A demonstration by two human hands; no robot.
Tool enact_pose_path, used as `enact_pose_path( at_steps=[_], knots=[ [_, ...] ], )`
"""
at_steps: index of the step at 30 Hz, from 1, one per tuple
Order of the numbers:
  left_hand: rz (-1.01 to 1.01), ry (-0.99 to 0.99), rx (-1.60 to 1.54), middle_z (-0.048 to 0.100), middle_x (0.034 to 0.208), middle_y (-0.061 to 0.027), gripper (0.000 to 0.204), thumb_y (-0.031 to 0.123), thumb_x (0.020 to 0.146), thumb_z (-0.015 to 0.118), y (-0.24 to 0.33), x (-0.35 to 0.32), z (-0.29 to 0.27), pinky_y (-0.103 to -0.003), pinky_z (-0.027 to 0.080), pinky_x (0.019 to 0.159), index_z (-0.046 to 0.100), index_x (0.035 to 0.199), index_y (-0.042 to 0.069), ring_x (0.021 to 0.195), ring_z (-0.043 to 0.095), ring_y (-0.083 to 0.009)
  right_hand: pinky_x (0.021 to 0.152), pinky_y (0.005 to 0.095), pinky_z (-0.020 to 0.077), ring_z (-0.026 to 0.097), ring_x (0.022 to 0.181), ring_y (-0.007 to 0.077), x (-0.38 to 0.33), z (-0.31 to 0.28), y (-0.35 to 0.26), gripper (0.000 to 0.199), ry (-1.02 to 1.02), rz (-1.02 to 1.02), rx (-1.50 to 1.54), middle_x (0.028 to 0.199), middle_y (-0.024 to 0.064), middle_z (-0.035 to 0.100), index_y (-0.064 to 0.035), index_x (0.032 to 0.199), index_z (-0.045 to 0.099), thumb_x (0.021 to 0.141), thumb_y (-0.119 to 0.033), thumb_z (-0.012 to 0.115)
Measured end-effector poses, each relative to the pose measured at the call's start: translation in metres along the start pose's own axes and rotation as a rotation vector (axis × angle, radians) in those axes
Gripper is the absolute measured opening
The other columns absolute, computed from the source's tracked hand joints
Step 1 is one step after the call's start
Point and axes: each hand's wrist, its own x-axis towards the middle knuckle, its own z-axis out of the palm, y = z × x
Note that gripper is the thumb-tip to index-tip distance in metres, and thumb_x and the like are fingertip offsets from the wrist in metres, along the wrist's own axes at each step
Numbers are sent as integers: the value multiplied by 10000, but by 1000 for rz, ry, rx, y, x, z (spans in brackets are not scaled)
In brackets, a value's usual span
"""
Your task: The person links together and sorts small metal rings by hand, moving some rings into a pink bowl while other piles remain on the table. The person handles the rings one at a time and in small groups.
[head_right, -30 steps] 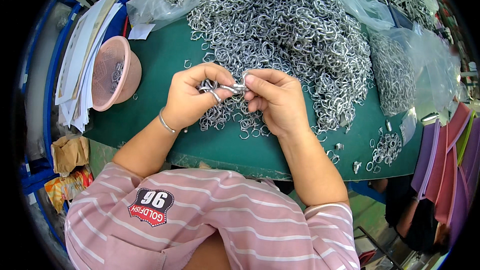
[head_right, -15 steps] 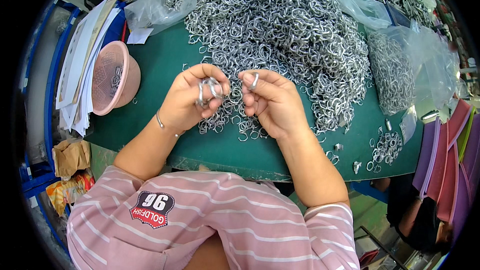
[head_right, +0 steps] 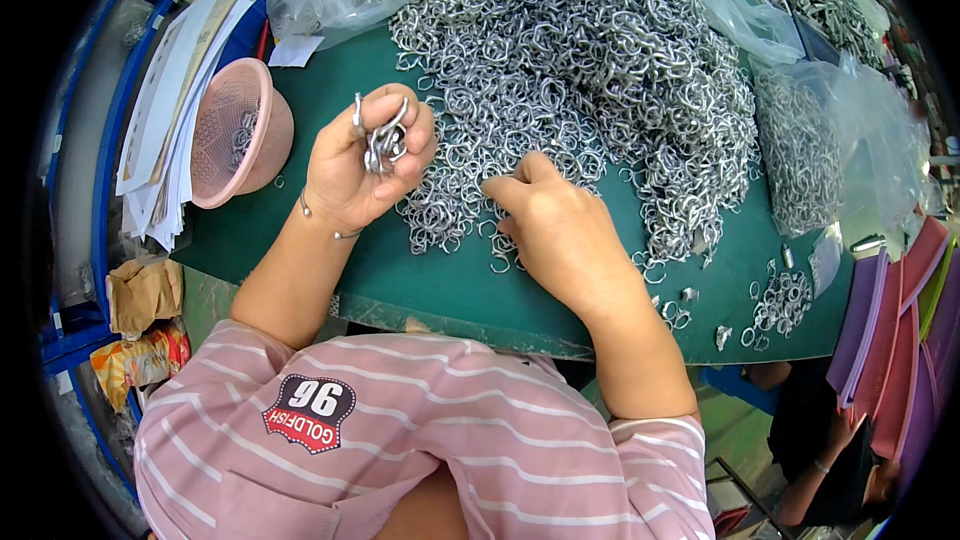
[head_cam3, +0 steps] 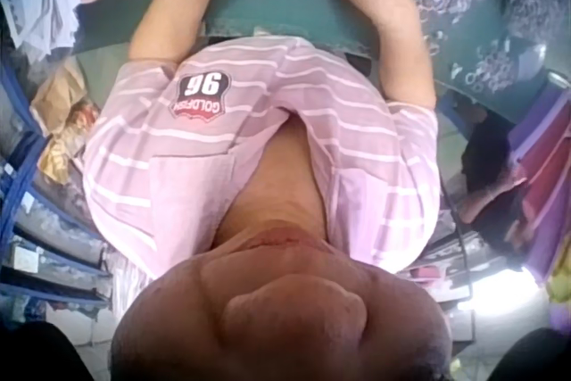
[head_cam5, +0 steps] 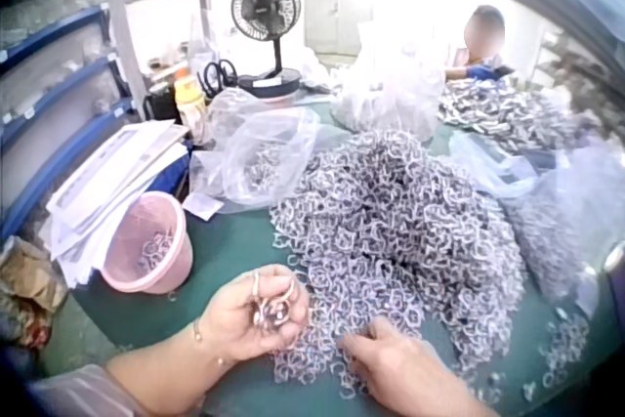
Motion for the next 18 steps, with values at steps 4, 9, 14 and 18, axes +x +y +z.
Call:
enact_pose_path(
  at_steps=[4, 9, 14, 18],
  knots=[
    [6, -8, 56, 592, 894, -174, 225, 121, 907, 463, 2, 0, 6, -206, 459, 403, 513, 1065, -30, 708, 609, -196, 634, 412, 500, 608, 742, 322, 1, 0, 2, 191, 14, 0, -26, 841, 96, 569, -79, 903, 626, 720, -37, 663],
    [27, 76, 95, 586, 911, -172, 156, 61, 866, 482, -4, 2, 0, -216, 458, 415, 571, 964, -21, 738, 609, -232, 617, 410, 502, 610, 727, 322, 3, -1, 7, 155, 62, 0, -36, 850, 88, 575, -81, 885, 611, 738, -38, 641],
    [23, -14, 31, 572, 880, -172, 109, 38, 821, 496, -5, 2, -12, -231, 447, 414, 588, 862, -4, 749, 592, -268, 611, 405, 504, 612, 733, 314, 2, 0, 4, 146, 38, -30, -103, 846, 81, 569, -85, 886, 619, 755, -23, 605],
    [-75, 71, 28, 577, 871, -153, 121, 4, 771, 504, 3, 2, -11, -236, 445, 429, 586, 859, 17, 762, 591, -251, 607, 391, 486, 604, 722, 315, 1, 3, 2, 153, 35, -33, -109, 844, 88, 575, -78, 875, 625, 743, -2, 635]
  ],
)
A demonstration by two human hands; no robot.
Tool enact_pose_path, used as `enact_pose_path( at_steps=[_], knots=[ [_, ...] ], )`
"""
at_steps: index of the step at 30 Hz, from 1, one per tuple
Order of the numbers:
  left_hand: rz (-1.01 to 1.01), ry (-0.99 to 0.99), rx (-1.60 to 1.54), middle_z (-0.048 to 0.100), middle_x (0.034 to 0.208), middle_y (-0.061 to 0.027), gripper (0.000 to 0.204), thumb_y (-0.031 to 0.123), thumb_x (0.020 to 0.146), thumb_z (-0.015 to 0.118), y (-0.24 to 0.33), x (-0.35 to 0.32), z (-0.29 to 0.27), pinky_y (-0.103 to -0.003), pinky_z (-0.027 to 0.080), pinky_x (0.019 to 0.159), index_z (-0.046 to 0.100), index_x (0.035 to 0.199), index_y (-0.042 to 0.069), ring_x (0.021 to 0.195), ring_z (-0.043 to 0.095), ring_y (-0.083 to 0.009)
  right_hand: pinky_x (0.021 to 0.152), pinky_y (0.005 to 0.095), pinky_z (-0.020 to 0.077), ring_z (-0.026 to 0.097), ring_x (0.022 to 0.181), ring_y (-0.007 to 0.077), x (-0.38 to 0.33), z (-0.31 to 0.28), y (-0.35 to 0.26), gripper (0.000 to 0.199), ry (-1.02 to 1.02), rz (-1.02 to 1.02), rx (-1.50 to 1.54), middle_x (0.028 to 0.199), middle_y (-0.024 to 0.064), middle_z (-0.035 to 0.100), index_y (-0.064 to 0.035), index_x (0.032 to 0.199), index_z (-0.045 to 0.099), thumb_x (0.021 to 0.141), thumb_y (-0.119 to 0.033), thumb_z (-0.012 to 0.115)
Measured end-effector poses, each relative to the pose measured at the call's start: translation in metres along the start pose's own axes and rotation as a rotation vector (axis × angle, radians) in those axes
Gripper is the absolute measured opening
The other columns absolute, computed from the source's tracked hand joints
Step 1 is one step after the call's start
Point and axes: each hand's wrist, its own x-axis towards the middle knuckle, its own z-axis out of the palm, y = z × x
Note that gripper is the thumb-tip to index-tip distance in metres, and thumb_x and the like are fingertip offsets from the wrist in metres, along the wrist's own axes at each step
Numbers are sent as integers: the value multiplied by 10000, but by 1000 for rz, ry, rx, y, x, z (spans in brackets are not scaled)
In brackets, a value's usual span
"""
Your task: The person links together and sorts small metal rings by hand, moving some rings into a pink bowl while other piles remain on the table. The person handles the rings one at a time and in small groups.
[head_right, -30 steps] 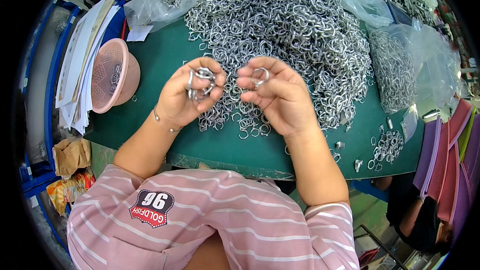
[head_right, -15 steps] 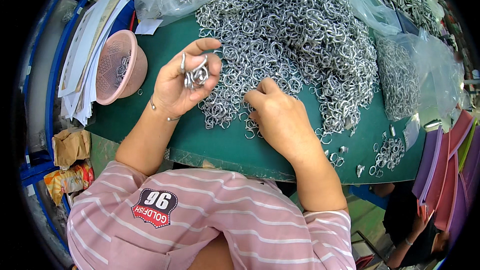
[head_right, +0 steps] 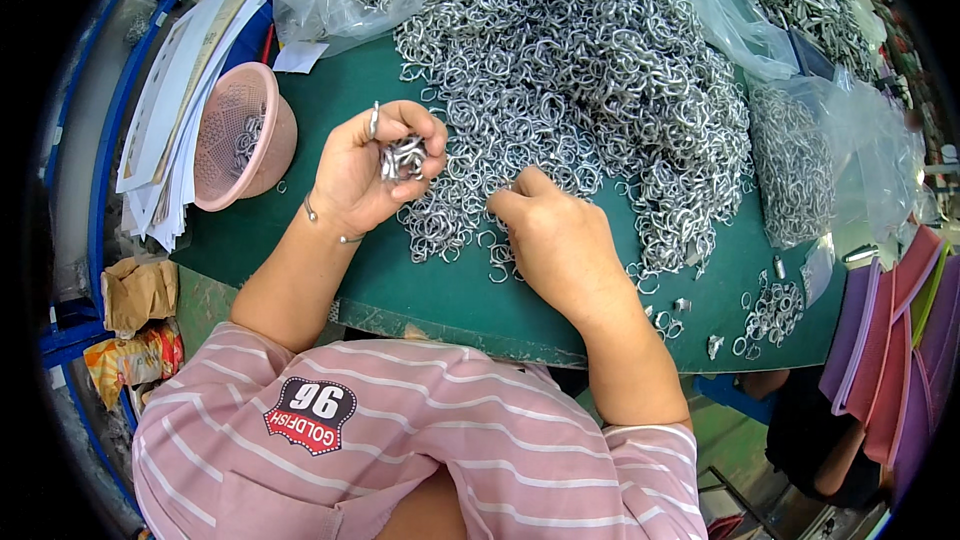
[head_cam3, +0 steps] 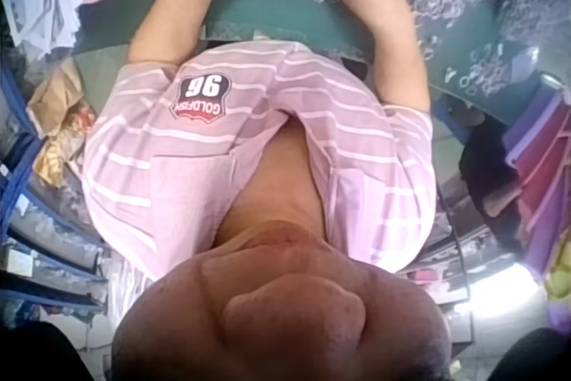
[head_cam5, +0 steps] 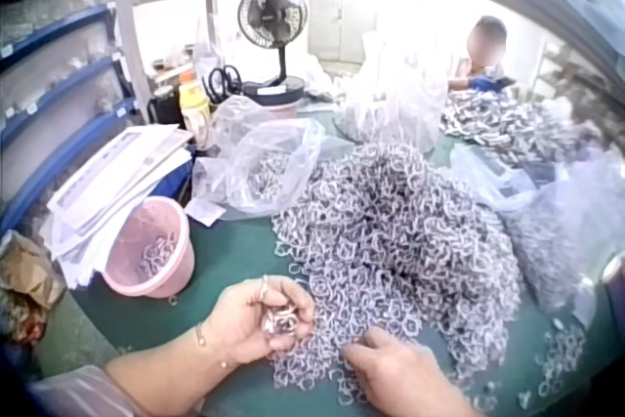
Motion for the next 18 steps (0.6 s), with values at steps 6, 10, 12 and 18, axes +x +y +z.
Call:
enact_pose_path(
  at_steps=[6, 10, 12, 18],
  knots=[
    [74, 196, 206, 581, 862, -149, 119, 28, 743, 499, -6, 1, 9, -270, 451, 445, 581, 830, 27, 753, 592, -243, 549, 343, 468, 589, 638, 252, 4, 2, 5, 120, 108, 8, 150, 802, 77, 577, -58, 842, 622, 738, -2, 645],
    [69, 126, 122, 584, 852, -155, 144, 26, 726, 482, -5, 1, -2, -268, 440, 441, 586, 827, 25, 735, 586, -239, 482, 236, 370, 475, 542, 89, 10, -4, 12, 104, 73, 245, 595, 705, 17, 572, -48, 808, 636, 723, -16, 688],
    [22, 109, 69, 583, 839, -155, 149, 20, 721, 479, -2, 0, -1, -263, 434, 434, 585, 826, 19, 727, 582, -236, 478, 191, 329, 422, 531, 25, 11, -6, 17, 99, -21, 383, 798, 675, -27, 556, -48, 805, 642, 729, -28, 703],
    [-20, 171, 77, 584, 835, -161, 157, -6, 723, 491, -2, -1, 6, -248, 419, 410, 584, 849, -9, 704, 582, -223, 499, 162, 349, 441, 554, 2, 12, -3, 19, 141, 12, 326, 1223, 722, -19, 608, -28, 842, 630, 736, 0, 718]
  ],
)
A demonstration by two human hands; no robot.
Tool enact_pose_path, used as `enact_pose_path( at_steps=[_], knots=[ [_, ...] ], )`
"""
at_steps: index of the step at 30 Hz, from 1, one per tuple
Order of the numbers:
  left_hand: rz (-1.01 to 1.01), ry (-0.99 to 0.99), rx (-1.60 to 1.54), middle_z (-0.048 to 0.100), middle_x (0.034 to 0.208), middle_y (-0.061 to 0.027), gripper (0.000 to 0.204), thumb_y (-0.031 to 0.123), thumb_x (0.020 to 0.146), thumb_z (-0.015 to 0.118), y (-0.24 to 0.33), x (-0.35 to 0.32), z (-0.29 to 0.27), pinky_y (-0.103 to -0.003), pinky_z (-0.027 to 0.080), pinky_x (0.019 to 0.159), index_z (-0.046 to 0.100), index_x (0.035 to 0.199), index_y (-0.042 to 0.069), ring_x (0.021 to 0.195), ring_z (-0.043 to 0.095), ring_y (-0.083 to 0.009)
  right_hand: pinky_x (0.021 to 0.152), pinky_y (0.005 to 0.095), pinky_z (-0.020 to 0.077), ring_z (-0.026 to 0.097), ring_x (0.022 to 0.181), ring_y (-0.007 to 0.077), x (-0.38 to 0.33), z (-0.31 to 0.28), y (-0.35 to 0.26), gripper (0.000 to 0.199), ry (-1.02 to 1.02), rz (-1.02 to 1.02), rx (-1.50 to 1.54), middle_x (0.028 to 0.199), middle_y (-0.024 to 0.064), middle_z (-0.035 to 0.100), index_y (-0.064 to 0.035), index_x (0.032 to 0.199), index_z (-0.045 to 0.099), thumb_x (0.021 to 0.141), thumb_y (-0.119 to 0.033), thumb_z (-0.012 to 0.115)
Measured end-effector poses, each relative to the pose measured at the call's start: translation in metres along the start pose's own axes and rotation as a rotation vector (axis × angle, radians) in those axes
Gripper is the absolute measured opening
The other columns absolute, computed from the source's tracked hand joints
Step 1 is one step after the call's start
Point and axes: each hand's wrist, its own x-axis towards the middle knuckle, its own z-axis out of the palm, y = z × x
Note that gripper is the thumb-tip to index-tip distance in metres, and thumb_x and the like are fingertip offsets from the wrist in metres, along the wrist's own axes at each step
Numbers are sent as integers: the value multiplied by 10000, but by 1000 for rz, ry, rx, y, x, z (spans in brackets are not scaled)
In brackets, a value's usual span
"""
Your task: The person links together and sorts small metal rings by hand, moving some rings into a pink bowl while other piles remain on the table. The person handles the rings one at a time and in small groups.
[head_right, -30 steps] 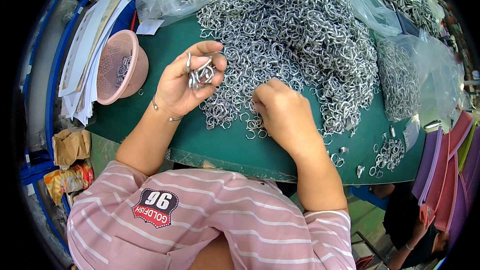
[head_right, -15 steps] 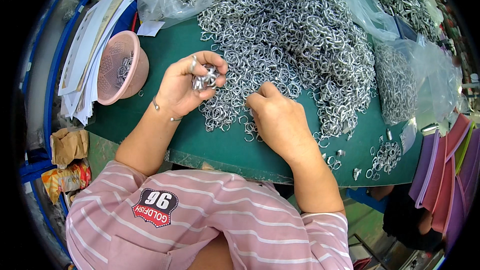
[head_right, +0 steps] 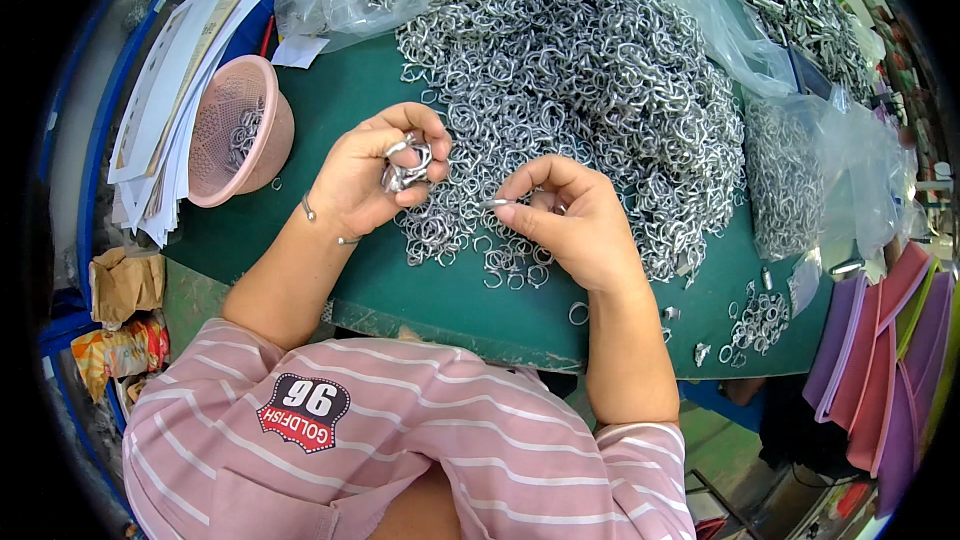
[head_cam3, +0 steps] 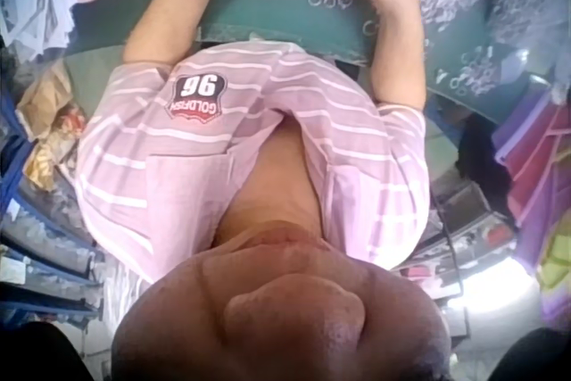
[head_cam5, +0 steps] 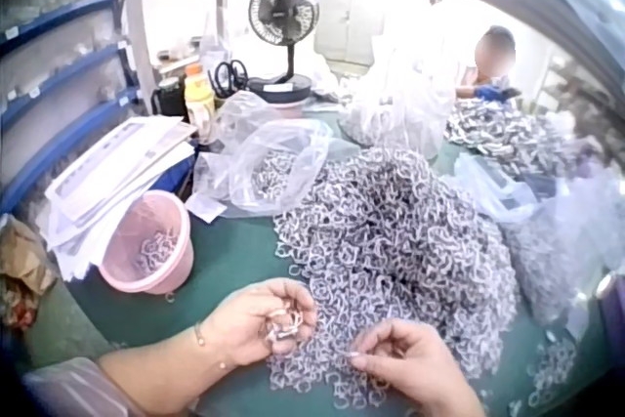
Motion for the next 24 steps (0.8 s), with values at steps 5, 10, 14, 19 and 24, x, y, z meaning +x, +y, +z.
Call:
enact_pose_path(
  at_steps=[5, 10, 14, 19, 24],
  knots=[
    [98, 29, 58, 578, 806, -163, 115, 5, 727, 474, -4, 1, -2, -234, 391, 393, 580, 767, -12, 655, 558, -220, 461, 159, 376, 461, 516, 27, 1, 0, 1, 128, -33, 23, 261, 775, 84, 657, -14, 880, 606, 773, 15, 670],
    [95, 79, 33, 579, 799, -178, 155, 74, 732, 455, 2, -4, 7, -236, 389, 394, 577, 750, -20, 643, 550, -228, 381, 148, 314, 432, 446, 47, 1, -7, -2, 106, -90, 99, 390, 792, 170, 665, -17, 905, 592, 807, -3, 632],
    [69, 120, -1, 580, 826, -172, 171, 59, 724, 443, 2, -4, 9, -229, 393, 406, 584, 771, -27, 662, 550, -212, 365, 149, 301, 428, 435, 60, 4, -8, -3, 169, -170, 114, 548, 842, 206, 650, -25, 987, 565, 822, 10, 580],
    [145, 168, 70, 577, 825, -165, 174, 50, 728, 434, 0, -2, 6, -224, 389, 405, 584, 770, -26, 678, 548, -210, 474, 205, 433, 597, 703, 145, 1, -6, -13, 200, -107, 59, 384, 846, 145, 618, 3, 988, 588, 796, 34, 543],
    [103, 133, 23, 587, 804, -172, 247, 182, 787, 432, 4, -2, 7, -231, 384, 390, 580, 719, -3, 673, 564, -221, 633, 352, 490, 607, 720, 253, 4, 12, 9, 188, 50, -446, -918, 801, 86, 590, -90, 952, 676, 791, -10, 621]
  ],
)
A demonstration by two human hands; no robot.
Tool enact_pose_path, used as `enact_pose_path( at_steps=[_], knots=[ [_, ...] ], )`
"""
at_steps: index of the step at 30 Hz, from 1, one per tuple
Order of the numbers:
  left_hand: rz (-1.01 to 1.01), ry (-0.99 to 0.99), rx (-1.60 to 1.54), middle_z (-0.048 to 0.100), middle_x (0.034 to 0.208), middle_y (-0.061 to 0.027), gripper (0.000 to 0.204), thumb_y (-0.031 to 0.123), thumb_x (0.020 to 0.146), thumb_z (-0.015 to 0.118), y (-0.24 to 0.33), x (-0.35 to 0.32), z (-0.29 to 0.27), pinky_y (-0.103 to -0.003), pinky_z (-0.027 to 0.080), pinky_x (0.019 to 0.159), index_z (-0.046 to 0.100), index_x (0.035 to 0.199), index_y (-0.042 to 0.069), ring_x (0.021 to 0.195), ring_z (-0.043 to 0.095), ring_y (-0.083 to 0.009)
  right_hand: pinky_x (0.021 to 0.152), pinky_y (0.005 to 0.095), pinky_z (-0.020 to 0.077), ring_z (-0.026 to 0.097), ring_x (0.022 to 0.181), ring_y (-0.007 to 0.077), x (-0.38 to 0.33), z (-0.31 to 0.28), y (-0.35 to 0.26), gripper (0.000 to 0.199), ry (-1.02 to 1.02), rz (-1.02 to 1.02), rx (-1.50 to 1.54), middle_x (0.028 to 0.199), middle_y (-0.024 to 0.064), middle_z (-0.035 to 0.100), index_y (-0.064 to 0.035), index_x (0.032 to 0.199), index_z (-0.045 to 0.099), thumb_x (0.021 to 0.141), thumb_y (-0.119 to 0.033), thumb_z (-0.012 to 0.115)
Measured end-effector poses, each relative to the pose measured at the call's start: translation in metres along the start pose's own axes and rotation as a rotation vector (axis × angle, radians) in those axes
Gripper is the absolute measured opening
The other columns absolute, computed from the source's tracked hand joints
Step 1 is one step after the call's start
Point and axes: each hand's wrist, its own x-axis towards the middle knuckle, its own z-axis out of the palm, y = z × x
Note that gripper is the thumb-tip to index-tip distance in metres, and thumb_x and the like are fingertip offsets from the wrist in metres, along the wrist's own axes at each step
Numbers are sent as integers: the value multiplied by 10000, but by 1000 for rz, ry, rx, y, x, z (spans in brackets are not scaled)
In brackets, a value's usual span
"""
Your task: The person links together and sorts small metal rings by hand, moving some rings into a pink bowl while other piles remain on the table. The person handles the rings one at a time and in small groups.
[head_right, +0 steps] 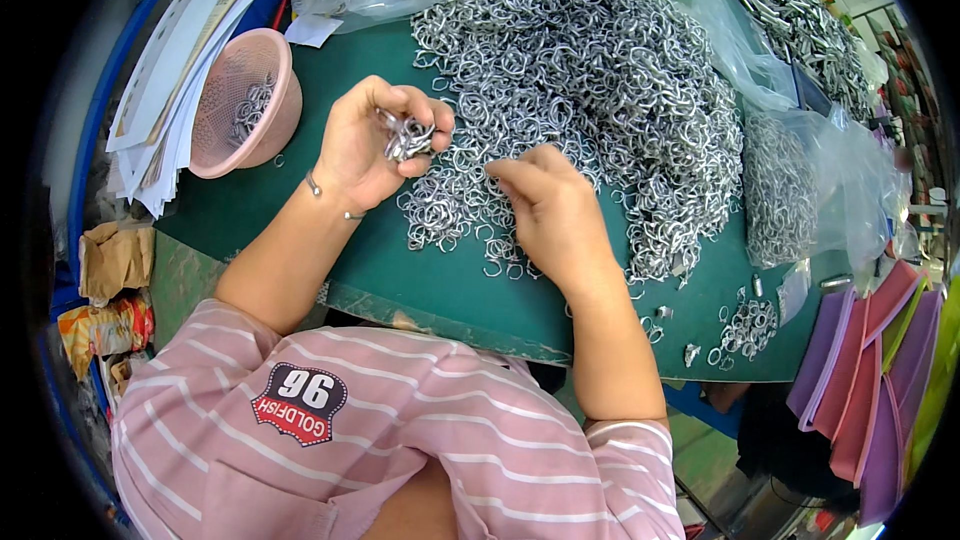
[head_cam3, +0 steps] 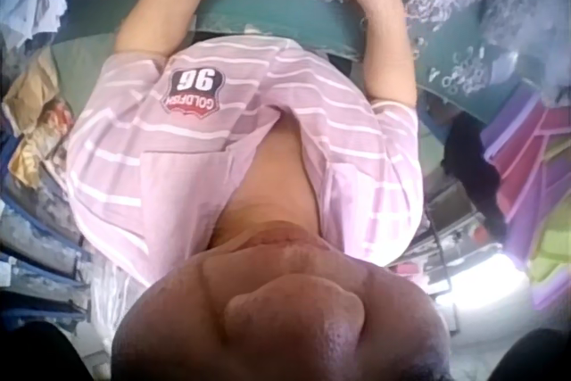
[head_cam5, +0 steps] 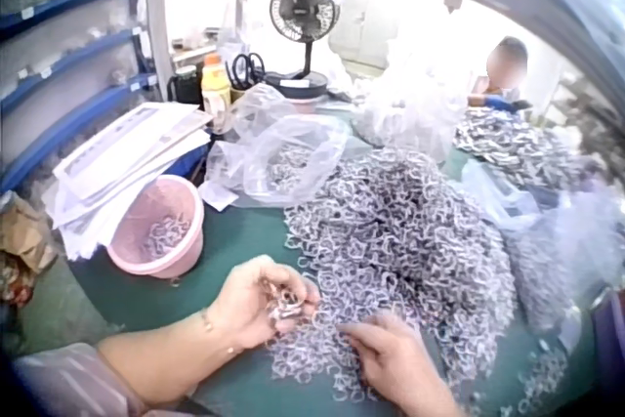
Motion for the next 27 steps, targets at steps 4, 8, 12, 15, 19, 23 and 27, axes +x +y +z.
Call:
enact_pose_path(
  at_steps=[4, 8, 12, 15, 19, 23, 27],
  knots=[
    [-2, -7, 165, 602, 772, -99, 173, 172, 816, 575, -2, 1, -3, -205, 361, 390, 608, 752, 14, 650, 569, -160, 623, 380, 485, 599, 731, 288, 0, 4, -16, 165, -75, 73, -233, 811, 104, 562, -85, 918, 661, 790, -6, 593],
    [394, 14, 1066, 625, 748, -35, 120, 110, 779, 687, -14, 3, -4, -256, 477, 575, 663, 837, 7, 670, 595, -134, 630, 366, 496, 597, 724, 292, -1, 4, 1, 109, 112, 39, -95, 809, 112, 576, -45, 850, 639, 755, 9, 631],
    [519, 19, 1526, 621, 768, -121, 156, 138, 718, 725, -19, -2, -2, -328, 498, 653, 664, 794, 16, 696, 623, -233, 587, 222, 454, 564, 660, 100, -2, -4, -2, 109, 95, 352, 476, 756, 22, 616, -11, 873, 662, 766, 13, 666],
    [531, 51, 1638, 599, 756, -118, 181, 158, 710, 729, -23, -4, -1, -358, 493, 640, 651, 792, 18, 686, 614, -268, 457, 171, 367, 472, 522, 33, 1, -11, -7, 119, 53, 513, 790, 691, 10, 607, 18, 907, 662, 789, -1, 669],
    [555, 55, 1671, 603, 760, -121, 176, 144, 717, 714, -23, -4, -1, -365, 490, 639, 637, 825, 27, 689, 613, -277, 359, 169, 309, 436, 453, 34, -2, -10, 2, 130, 1, 520, 1087, 715, 65, 624, 31, 924, 643, 798, 2, 659],
    [566, -25, 1639, 610, 765, -122, 148, 115, 725, 698, -21, -3, -2, -366, 489, 641, 627, 822, 29, 701, 616, -285, 347, 170, 354, 457, 456, 47, -1, -9, 4, 114, -34, 523, 1277, 732, 106, 635, 30, 917, 630, 810, -3, 649],
    [534, -53, 1450, 612, 745, -87, 132, 95, 740, 702, -22, 2, -5, -329, 485, 631, 622, 813, 20, 677, 613, -219, 349, 169, 380, 478, 466, 53, 1, -15, 3, 113, -68, 574, 1400, 734, 113, 633, 25, 944, 615, 845, -27, 600]
  ],
)
